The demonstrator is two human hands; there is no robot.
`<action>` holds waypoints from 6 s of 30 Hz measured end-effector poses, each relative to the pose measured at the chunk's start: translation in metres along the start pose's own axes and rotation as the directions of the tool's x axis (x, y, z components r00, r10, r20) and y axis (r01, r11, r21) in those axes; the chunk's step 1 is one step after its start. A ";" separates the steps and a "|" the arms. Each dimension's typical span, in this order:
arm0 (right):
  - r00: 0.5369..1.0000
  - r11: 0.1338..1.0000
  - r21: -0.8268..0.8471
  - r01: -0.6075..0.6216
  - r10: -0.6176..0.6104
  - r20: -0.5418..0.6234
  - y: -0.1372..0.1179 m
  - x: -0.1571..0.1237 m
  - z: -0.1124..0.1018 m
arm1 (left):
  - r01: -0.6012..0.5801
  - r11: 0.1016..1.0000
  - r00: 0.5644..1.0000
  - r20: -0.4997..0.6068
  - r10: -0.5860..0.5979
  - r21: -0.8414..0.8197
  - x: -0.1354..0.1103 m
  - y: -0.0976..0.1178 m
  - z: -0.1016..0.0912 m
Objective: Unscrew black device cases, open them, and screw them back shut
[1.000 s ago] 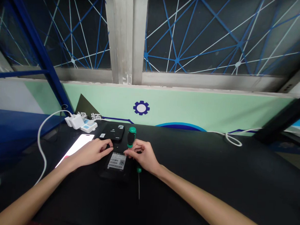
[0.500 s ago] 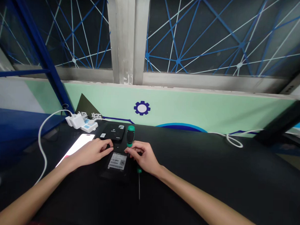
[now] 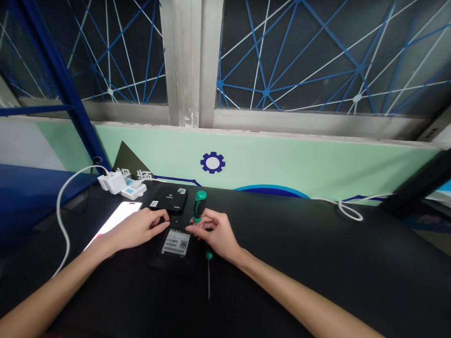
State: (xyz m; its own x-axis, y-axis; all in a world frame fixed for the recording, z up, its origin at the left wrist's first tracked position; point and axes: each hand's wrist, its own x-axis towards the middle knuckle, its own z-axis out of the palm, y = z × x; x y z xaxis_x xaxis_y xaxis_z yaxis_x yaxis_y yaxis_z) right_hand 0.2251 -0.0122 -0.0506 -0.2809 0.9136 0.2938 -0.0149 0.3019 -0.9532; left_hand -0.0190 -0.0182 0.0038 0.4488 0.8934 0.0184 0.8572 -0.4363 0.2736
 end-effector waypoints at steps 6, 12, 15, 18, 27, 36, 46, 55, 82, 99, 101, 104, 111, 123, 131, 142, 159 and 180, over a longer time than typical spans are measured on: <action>1.000 1.000 0.011 -0.013 0.013 -0.005 -0.004 0.000 -0.001 | 0.005 1.000 1.000 -0.001 -0.005 -0.001 0.000 -0.001 0.001; 1.000 1.000 0.000 0.009 -0.009 0.017 -0.005 0.000 0.000 | -0.006 1.000 1.000 -0.008 0.006 -0.002 0.000 -0.002 0.002; 1.000 1.000 -0.014 0.017 -0.017 0.025 -0.004 0.000 0.000 | -0.004 1.000 1.000 -0.003 0.004 -0.002 0.000 -0.002 0.001; 0.999 0.999 -0.013 0.031 -0.030 0.037 -0.005 0.000 0.001 | -0.005 1.000 1.000 -0.003 0.005 0.005 0.000 -0.001 0.000; 1.000 0.999 0.041 -0.002 0.001 0.030 -0.006 -0.001 0.002 | -0.003 1.000 1.000 0.003 0.003 -0.005 -0.001 -0.001 0.001; 0.999 0.994 0.100 -0.041 0.039 0.017 -0.003 0.001 0.000 | 0.003 1.000 1.000 0.003 -0.003 -0.008 0.000 -0.002 0.002; 0.998 0.998 0.062 -0.004 0.000 0.058 -0.006 -0.001 0.001 | 0.012 1.000 1.000 0.012 -0.012 -0.002 -0.002 -0.001 0.001; 0.998 1.000 0.008 0.030 -0.030 0.053 -0.009 -0.003 0.001 | 0.007 1.000 1.000 0.013 -0.007 -0.009 -0.001 0.000 0.000; 0.990 0.990 0.016 0.139 -0.138 -0.022 -0.005 -0.006 -0.001 | 0.001 1.000 1.000 0.012 -0.001 -0.004 -0.001 0.001 -0.001; 0.937 0.965 -0.161 0.209 -0.244 -0.249 0.000 0.003 -0.002 | 0.001 1.000 1.000 0.016 -0.001 -0.018 -0.002 0.000 0.000; 0.936 0.950 -0.231 0.210 -0.264 -0.232 0.000 0.003 -0.004 | 0.004 1.000 1.000 0.015 -0.003 -0.012 -0.002 -0.001 0.000; 0.942 0.925 -0.327 0.194 -0.269 -0.200 -0.003 0.002 -0.005 | 0.003 1.000 1.000 0.000 -0.003 0.001 -0.002 -0.002 0.002; 0.960 0.930 -0.265 0.255 -0.277 -0.047 -0.015 -0.003 -0.011 | -0.019 1.000 1.000 -0.013 0.019 -0.016 0.000 -0.004 0.006; 0.982 0.931 -0.312 0.190 -0.183 0.052 -0.017 -0.001 -0.007 | -0.089 0.995 0.996 0.007 0.090 -0.049 -0.001 0.001 0.002; 0.985 0.962 -0.211 0.174 -0.169 0.041 -0.019 -0.002 -0.008 | -0.076 0.995 0.997 0.024 0.078 -0.063 -0.001 0.003 0.002; 0.971 0.982 0.099 0.162 -0.141 -0.192 -0.015 0.004 -0.009 | 0.062 0.998 0.998 -0.018 -0.062 0.009 -0.001 -0.002 0.004; 0.971 0.949 -0.254 -0.187 0.139 -0.195 -0.015 0.026 -0.028 | -0.050 0.997 0.993 0.100 0.057 -0.066 -0.003 0.001 -0.004; 0.965 0.341 -0.932 -0.121 0.260 -0.030 -0.032 0.027 -0.037 | 0.012 0.990 0.963 -0.268 0.026 0.139 0.006 0.018 0.033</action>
State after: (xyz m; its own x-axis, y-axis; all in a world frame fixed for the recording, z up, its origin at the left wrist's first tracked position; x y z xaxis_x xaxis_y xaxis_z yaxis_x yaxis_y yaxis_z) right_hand 0.2540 0.0124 -0.0094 -0.2460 0.9685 0.0380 0.9234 0.2461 -0.2947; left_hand 0.0075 -0.0245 -0.0226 0.3869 0.8778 0.2825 0.8893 -0.4362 0.1374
